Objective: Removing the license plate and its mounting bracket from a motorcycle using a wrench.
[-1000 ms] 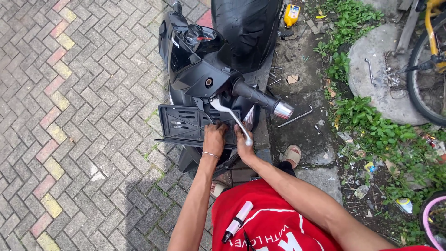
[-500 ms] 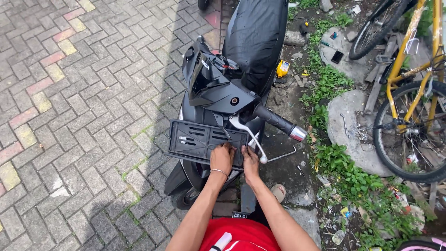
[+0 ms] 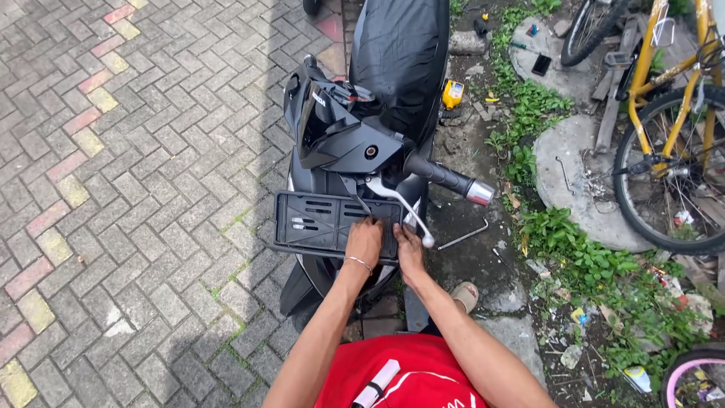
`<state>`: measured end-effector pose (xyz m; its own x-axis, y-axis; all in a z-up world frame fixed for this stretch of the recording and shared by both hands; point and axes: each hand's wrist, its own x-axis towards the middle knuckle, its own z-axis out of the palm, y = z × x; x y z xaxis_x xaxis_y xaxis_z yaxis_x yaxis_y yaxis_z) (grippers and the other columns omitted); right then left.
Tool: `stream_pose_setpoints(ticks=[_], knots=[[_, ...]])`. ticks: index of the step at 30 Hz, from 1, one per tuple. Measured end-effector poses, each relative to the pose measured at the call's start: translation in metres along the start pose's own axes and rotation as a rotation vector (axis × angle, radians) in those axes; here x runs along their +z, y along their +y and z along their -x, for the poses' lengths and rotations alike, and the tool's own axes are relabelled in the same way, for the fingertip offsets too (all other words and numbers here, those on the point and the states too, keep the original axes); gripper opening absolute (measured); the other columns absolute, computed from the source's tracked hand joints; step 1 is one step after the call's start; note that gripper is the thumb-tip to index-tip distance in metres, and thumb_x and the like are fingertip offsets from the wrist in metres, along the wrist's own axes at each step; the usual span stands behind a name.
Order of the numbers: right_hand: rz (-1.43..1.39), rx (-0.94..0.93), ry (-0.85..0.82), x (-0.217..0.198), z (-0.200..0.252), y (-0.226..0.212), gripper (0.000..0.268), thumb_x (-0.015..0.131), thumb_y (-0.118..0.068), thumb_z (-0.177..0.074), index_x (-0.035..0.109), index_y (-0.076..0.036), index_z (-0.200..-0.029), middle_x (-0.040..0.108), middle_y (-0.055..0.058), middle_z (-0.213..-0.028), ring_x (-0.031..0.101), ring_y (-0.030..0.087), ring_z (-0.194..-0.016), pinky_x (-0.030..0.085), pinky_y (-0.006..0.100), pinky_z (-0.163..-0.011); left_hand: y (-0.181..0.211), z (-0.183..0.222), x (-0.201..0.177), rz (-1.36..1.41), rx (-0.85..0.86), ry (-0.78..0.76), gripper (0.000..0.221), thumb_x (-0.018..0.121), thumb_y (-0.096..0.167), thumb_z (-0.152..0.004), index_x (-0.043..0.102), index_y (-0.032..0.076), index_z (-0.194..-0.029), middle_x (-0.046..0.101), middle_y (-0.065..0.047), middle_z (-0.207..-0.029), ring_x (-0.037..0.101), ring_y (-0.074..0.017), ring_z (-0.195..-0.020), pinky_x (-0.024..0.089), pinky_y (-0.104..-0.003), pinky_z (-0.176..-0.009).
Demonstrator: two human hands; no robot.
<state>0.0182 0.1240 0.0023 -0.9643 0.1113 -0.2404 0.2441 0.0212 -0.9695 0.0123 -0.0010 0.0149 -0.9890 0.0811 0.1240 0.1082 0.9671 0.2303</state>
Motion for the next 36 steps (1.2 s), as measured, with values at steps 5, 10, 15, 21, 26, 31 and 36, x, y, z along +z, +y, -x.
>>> stream_pose_setpoints(ticks=[5,10,15,21,26,31,36], knots=[[-0.022,0.024,-0.024,-0.003,0.001,-0.008,0.05,0.062,-0.039,-0.102,0.064,-0.001,-0.134,0.062,0.022,-0.137,0.048,0.037,-0.137,0.035,0.052,-0.114,-0.002,0.006,-0.02,0.303,-0.197,-0.01,0.016,0.067,0.024,-0.092,0.075,0.012,-0.098,0.072,-0.016,-0.095,0.072,-0.0382,-0.089,0.059,-0.048,-0.08],[-0.049,0.057,-0.053,-0.004,0.003,-0.004,0.058,0.062,-0.044,-0.102,0.059,0.001,-0.139,0.054,0.028,-0.144,0.041,0.045,-0.141,0.032,0.053,-0.116,0.008,0.008,-0.035,0.336,-0.254,0.006,0.016,0.069,0.023,-0.088,0.073,0.009,-0.093,0.07,-0.02,-0.091,0.072,-0.0429,-0.088,0.059,-0.052,-0.078],[-0.108,0.08,-0.026,0.002,0.016,-0.017,0.065,0.065,-0.043,-0.1,0.054,0.005,-0.142,0.042,0.035,-0.15,0.034,0.05,-0.144,0.027,0.056,-0.12,0.019,0.004,-0.039,0.333,-0.322,0.015,0.014,0.067,0.017,-0.085,0.07,0.005,-0.09,0.069,-0.023,-0.088,0.071,-0.0455,-0.087,0.059,-0.053,-0.078],[-0.133,0.125,-0.008,0.001,0.014,-0.005,0.068,0.071,-0.046,-0.096,0.056,0.002,-0.142,0.042,0.03,-0.15,0.035,0.045,-0.145,0.026,0.052,-0.122,0.015,-0.002,-0.023,0.464,-0.549,0.015,0.017,0.073,0.022,-0.077,0.073,0.007,-0.084,0.071,-0.021,-0.082,0.073,-0.0463,-0.084,0.06,-0.053,-0.076],[-0.066,-0.056,-0.003,-0.001,-0.008,0.028,0.031,0.068,-0.034,-0.101,0.075,-0.014,-0.125,0.07,0.012,-0.123,0.058,0.026,-0.125,0.043,0.044,-0.11,0.013,-0.006,-0.015,0.437,-0.571,0.015,0.02,0.069,0.026,-0.078,0.073,0.008,-0.086,0.071,-0.021,-0.082,0.073,-0.0483,-0.082,0.06,-0.055,-0.075],[-0.029,-0.072,0.036,-0.006,0.0,0.021,0.032,0.067,-0.036,-0.101,0.075,-0.014,-0.122,0.074,0.011,-0.116,0.063,0.023,-0.117,0.047,0.044,-0.104,0.016,-0.001,-0.025,0.453,-0.546,-0.004,0.019,0.067,0.024,-0.08,0.072,0.007,-0.088,0.07,-0.025,-0.088,0.072,-0.0513,-0.087,0.059,-0.058,-0.078],[-0.024,-0.005,0.01,-0.009,0.011,0.001,0.044,0.061,-0.04,-0.104,0.069,-0.007,-0.131,0.069,0.018,-0.128,0.06,0.034,-0.126,0.042,0.048,-0.11,0.006,0.006,-0.028,0.496,-0.449,-0.03,0.021,0.075,0.022,-0.077,0.074,0.011,-0.095,0.072,-0.015,-0.089,0.075,-0.0391,-0.087,0.061,-0.049,-0.076]])
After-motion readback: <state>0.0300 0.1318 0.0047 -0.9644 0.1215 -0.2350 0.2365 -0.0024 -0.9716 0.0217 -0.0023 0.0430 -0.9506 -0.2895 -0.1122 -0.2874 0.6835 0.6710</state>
